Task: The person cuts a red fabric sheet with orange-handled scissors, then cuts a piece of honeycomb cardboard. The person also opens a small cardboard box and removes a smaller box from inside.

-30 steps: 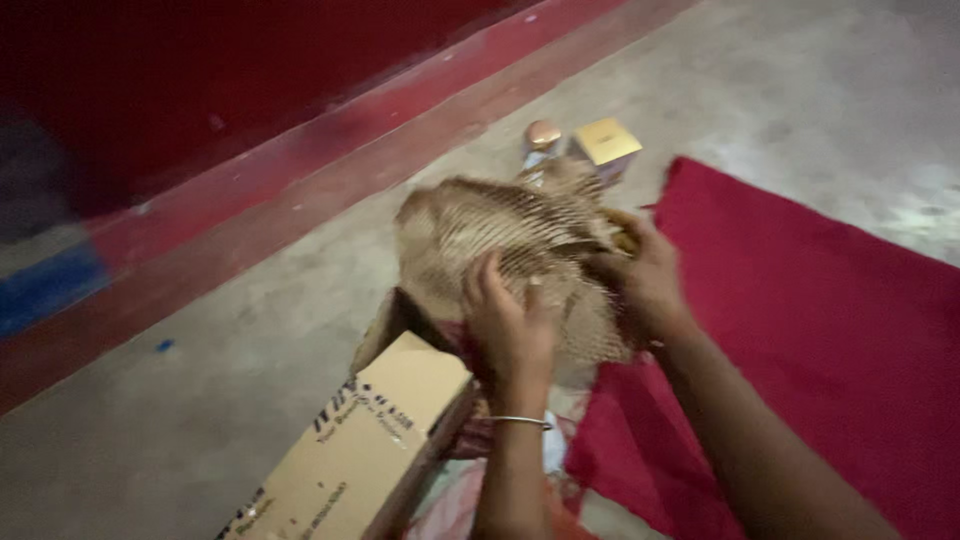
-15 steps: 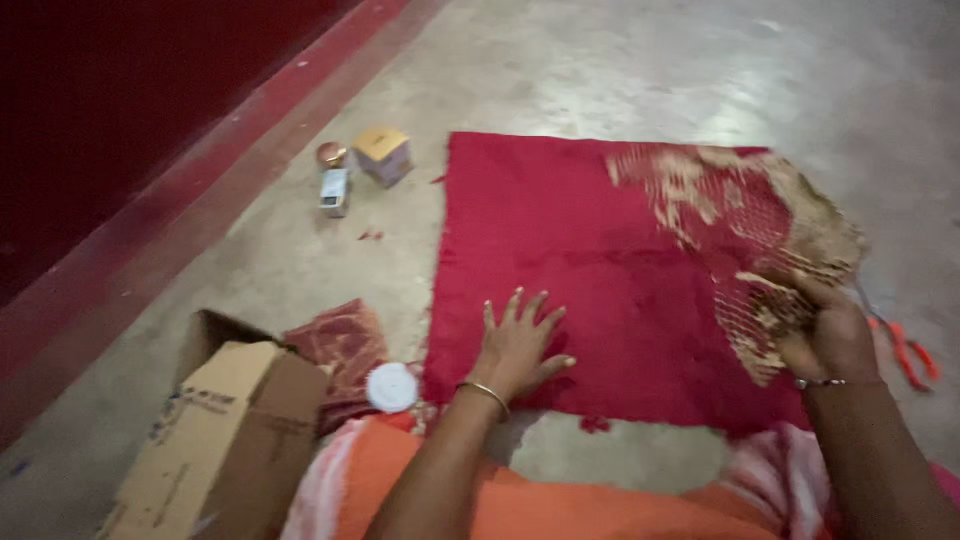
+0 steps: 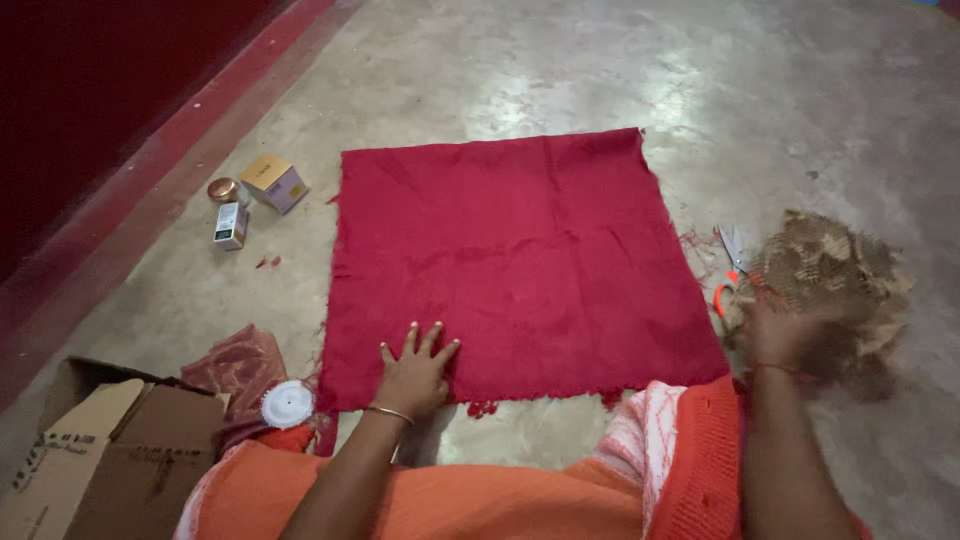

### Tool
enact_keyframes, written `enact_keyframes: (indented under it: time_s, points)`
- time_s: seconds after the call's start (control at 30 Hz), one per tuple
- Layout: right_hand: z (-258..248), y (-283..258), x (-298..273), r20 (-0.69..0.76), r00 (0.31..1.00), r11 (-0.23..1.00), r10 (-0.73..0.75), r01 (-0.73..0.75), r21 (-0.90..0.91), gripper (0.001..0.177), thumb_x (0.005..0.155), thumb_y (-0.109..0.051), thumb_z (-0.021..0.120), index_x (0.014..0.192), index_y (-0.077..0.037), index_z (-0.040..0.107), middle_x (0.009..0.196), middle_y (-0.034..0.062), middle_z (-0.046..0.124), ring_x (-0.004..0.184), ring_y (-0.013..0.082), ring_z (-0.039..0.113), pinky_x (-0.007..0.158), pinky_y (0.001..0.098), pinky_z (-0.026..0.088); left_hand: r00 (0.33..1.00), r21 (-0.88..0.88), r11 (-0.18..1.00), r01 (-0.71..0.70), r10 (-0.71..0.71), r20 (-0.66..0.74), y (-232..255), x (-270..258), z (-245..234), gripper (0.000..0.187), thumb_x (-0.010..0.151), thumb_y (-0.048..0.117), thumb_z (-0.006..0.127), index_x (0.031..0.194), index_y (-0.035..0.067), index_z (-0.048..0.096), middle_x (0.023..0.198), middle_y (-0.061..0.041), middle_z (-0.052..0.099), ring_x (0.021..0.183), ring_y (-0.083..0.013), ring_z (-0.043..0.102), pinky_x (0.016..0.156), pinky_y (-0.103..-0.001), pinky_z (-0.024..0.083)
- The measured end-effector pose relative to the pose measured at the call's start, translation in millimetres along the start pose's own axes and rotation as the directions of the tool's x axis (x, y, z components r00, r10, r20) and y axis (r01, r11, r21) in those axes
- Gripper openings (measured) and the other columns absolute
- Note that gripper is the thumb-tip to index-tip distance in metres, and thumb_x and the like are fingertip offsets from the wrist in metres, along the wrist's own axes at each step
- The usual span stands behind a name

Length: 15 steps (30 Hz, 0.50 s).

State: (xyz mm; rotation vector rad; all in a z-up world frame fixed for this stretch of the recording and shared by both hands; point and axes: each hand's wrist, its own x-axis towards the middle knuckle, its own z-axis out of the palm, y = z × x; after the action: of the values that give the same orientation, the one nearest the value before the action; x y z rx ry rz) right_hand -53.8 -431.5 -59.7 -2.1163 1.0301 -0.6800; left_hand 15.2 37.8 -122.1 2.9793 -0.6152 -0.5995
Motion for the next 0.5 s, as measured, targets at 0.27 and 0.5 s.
enact_keyframes:
  time_s: [0.27,0.5]
  points:
    - [103.2,-53.1,-72.7,0.835,0.532,0.563,0.139,0.651,-0.509,0.13,0.067,-0.075,0.085,0.165,-0.032,0.011,0.171,0.0167,0.001,0.156,0.0481,0.008,0.124,0.0667,0.013,0.98,-0.078,0.988,0.134,-0.121,0.155,2.0,-12.6,-13.1,0.088,0.087,0.078,0.051,0.161,0.049,0.014,0.174,0.001,-0.005,0.158,-0.043,-0.006,0.112,-0.084,0.01]
    - [163.5,-57.9,-54.1,0.875,0.483,0.574,-0.024,0.723,-0.383,0.146,0.061,-0.079,0.09,0.164,-0.029,-0.001,0.166,0.028,-0.009,0.153,0.0497,0.003,0.123,0.0698,0.008,0.987,-0.109,0.984,0.141,-0.131,0.091,-13.5,34.7,-30.5,0.09,0.086,0.077,0.051,0.161,0.048,0.012,0.174,0.0,-0.007,0.157,-0.0431,-0.008,0.109,-0.087,0.008]
